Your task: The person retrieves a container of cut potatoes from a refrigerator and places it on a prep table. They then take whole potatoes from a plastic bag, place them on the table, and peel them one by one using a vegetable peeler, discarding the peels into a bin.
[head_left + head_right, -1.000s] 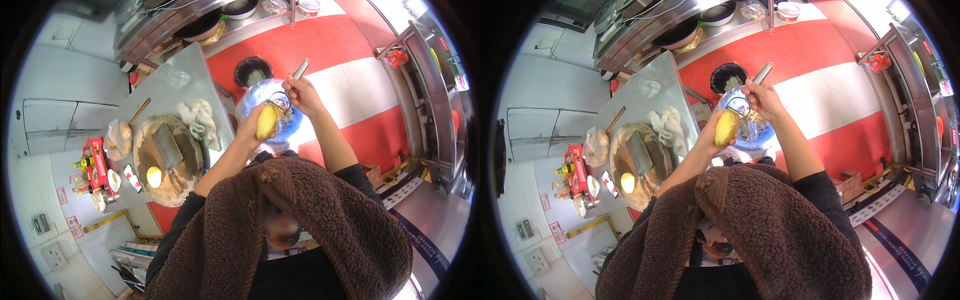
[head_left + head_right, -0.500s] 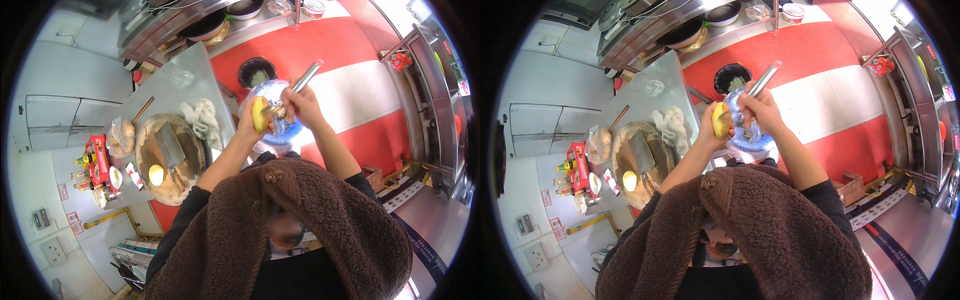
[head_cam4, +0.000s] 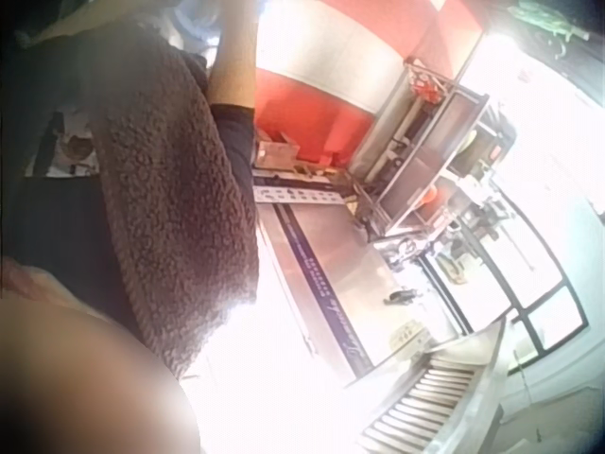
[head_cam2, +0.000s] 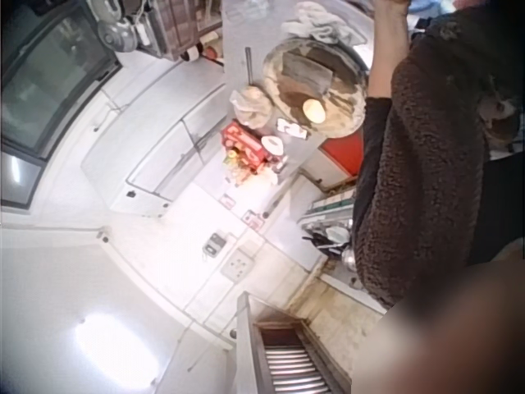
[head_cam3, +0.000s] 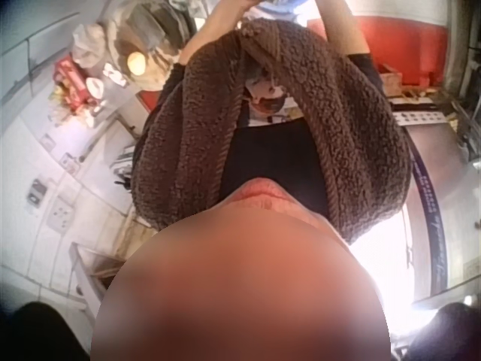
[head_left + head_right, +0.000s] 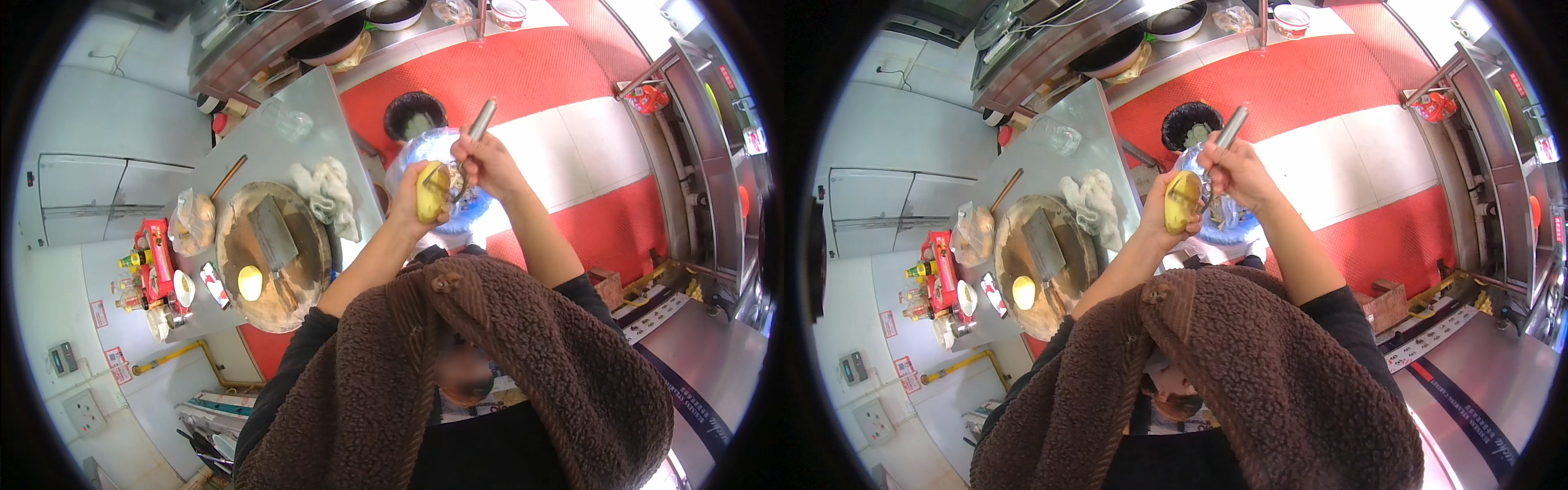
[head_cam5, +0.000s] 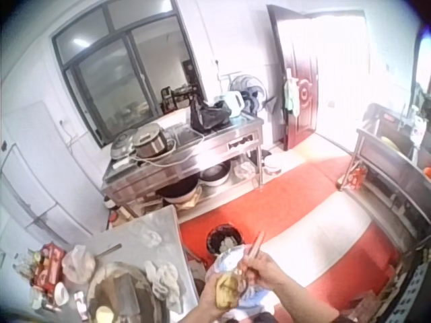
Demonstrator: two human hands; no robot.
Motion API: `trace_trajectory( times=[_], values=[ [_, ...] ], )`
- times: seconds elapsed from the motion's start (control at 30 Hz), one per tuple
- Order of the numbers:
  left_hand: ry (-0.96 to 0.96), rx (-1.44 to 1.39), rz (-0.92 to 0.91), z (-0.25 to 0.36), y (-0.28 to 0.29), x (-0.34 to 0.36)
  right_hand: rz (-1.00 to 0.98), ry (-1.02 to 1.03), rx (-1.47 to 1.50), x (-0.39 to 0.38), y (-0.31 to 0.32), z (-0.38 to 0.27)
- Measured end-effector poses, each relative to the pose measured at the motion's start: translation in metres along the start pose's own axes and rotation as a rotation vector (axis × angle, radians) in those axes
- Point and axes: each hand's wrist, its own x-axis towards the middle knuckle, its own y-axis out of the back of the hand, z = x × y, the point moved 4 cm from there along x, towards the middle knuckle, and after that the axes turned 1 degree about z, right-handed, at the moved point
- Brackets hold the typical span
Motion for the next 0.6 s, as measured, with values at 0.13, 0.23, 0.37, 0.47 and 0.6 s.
trace_trajectory(
  times=[0.13, 0.23, 0.37, 0.47, 0.6],
  values=[
    [0.015, 0.092, -0.096, -0.002, 0.003, -0.014, 0.091, 0.026, 0.053, 0.019, 0.028, 0.0],
    [0.051, 0.029, -0.211, -0.005, 0.001, -0.024, 0.349, 0.155, -0.467, 0.024, 0.048, 0.0],
    [-0.04, -0.055, -0.093, -0.002, 0.002, -0.021, 0.411, 0.395, -0.723, 0.011, 0.04, -0.01],
    [-0.14, -0.006, 0.012, 0.006, 0.005, -0.012, 0.229, 0.41, -0.451, -0.002, 0.016, -0.019],
    [-0.055, -0.054, -0.006, 0.007, 0.011, -0.003, -0.016, 0.103, -0.143, -0.017, -0.019, -0.005]
  ],
)
